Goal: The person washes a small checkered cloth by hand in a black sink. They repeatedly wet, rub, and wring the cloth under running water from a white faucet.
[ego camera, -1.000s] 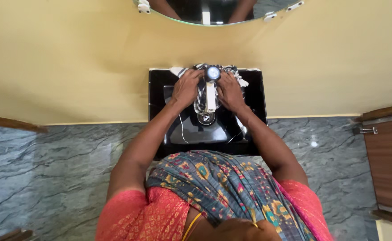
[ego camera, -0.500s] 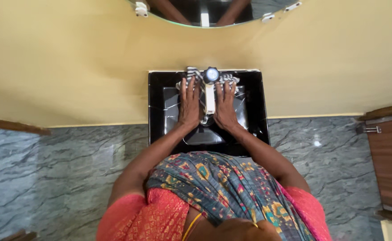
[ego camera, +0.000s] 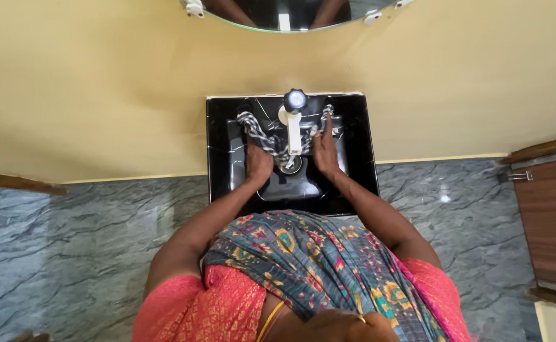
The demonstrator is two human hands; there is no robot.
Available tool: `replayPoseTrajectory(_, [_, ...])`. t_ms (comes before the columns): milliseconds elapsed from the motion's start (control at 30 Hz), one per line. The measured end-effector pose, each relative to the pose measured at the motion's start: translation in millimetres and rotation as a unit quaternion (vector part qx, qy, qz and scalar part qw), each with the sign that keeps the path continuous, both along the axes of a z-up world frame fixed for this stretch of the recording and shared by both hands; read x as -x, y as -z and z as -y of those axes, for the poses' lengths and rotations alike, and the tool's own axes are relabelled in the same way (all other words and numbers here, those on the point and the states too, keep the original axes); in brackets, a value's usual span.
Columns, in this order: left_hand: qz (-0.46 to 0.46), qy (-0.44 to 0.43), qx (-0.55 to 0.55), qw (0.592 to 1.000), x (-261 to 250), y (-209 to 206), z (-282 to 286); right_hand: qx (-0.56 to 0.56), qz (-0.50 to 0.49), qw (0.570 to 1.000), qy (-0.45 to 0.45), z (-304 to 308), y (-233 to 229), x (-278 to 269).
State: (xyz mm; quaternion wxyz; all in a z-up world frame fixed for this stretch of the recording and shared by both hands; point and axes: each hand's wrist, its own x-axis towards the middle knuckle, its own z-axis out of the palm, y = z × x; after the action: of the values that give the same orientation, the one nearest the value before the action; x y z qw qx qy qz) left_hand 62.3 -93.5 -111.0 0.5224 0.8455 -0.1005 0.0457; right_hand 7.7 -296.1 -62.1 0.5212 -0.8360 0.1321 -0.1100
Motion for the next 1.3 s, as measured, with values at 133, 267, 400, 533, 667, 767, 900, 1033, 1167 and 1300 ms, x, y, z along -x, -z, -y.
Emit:
replayPoseTrajectory(133, [-0.029,-0.045,0.022,0.998,-16.2,5.2,-3.6,-0.137,-0.025,0.989,0.056,8.9,-10.1,-1.7])
replayPoseTrajectory(267, [-0.001,-0.089,0.041,0.995,-28.9,5.8,-5.3,-0.079,0.065,0.995,0.017,15.2,-6.3,-4.1])
replayPoseTrajectory(400, [0.026,-0.037,0.096,0.994,-25.9,-35.7,-10.8,-0.034,0.182,0.982,-0.025,14.6,-30.8,-1.0])
replayPoseTrajectory(533, [0.108,0.025,0.048,0.993,-13.4,-73.0,-10.5,0.055,0.213,0.975,-0.004,6.2,-45.6,-4.2])
replayPoseTrajectory(667, [0.028,-0.017,0.074,0.997,-11.7,-64.5,-7.9,0.002,0.043,0.993,0.107,9.1,-26.9,-8.4])
replayPoseTrajectory(767, [0.004,-0.024,0.031,0.999,-12.7,-43.3,-7.7,0.115,0.056,0.991,0.050,28.0,2.4,-10.6])
replayPoseTrajectory(900, [-0.055,-0.024,-0.025,0.998,-16.5,-41.1,-9.3,0.096,0.069,0.992,0.033,43.2,33.0,-16.3])
replayPoseTrajectory(1033, [-0.067,0.036,-0.120,0.990,-5.2,-65.8,-17.7,0.224,0.096,0.970,-0.010,27.0,37.1,-8.8])
replayPoseTrajectory(1167, [-0.024,0.076,-0.294,0.952,3.6,-49.8,-22.7,0.327,0.072,0.942,-0.023,-11.3,21.3,15.3])
replayPoseTrajectory(1300, [0.063,0.105,-0.459,0.880,9.6,-4.4,-19.7,0.394,0.003,0.918,-0.041,-37.7,21.8,25.4])
